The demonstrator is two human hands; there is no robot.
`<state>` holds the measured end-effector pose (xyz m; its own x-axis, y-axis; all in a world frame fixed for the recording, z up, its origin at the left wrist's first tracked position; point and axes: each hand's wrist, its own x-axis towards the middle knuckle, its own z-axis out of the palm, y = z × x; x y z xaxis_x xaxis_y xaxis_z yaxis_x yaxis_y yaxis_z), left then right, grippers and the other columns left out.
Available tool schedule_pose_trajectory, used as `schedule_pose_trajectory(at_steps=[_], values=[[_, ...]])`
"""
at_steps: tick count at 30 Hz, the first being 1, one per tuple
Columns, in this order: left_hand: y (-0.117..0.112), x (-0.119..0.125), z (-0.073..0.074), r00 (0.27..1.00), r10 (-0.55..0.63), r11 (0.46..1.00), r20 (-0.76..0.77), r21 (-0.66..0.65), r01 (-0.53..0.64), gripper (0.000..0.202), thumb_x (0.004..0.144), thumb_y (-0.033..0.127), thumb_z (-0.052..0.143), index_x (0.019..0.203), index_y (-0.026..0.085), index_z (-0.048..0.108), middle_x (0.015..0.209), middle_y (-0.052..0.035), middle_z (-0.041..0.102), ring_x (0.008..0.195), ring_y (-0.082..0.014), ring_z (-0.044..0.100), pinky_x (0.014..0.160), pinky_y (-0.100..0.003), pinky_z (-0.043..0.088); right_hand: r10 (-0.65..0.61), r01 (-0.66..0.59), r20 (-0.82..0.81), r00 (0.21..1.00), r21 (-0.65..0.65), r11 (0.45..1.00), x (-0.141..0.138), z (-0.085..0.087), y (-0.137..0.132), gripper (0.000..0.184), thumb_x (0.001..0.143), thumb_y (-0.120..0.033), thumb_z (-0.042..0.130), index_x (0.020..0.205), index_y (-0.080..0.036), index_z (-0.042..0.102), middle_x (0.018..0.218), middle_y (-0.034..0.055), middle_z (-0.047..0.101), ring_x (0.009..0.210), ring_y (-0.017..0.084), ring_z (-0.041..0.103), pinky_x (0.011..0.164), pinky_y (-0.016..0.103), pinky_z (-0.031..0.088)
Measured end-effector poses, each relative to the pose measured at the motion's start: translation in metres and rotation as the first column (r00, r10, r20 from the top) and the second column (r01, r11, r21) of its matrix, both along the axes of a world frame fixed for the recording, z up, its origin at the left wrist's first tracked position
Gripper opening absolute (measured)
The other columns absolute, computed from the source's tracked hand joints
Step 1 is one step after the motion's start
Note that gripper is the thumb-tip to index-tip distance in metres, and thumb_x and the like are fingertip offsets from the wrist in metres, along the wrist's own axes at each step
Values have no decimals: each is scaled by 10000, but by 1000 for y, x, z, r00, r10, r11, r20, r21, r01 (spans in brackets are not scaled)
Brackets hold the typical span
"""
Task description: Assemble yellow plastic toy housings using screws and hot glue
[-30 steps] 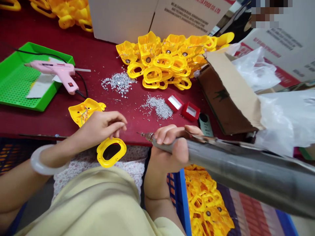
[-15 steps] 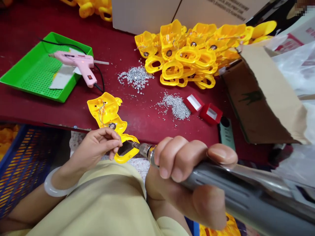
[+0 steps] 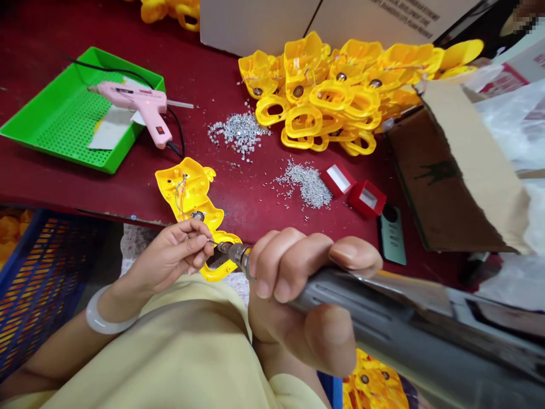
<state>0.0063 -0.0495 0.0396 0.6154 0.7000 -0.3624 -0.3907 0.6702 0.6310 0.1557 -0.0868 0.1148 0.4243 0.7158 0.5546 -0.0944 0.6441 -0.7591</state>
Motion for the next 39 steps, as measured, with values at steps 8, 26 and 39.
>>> schedule_pose_trajectory(at_steps=[8,26,39], values=[[1,-4,-6,994,-5,970,-105,240,30,183,845,306,689,913,162,598,695,25,655,476,-26,490,444,-143,365,27,-28,-26,999,-18,999,-1,2,1,184,761,-264,631,929,-206,677,503,-95,429,340,81,361,329,274,346],[9,-8,-11,993,-41,879,-112,469,89,126,900,273,610,928,151,627,678,22,612,531,-40,490,503,-164,402,-10,-2,-132,991,-84,996,-6,5,4,179,726,-260,679,900,-221,676,502,-106,435,335,74,363,328,285,340],[8,-6,-9,991,7,896,-137,440,54,175,876,320,641,939,156,632,677,13,629,515,-47,504,494,-172,418,71,-72,-114,991,-1,997,-1,0,6,199,755,-225,645,947,-178,665,530,-94,482,357,71,407,326,282,354]])
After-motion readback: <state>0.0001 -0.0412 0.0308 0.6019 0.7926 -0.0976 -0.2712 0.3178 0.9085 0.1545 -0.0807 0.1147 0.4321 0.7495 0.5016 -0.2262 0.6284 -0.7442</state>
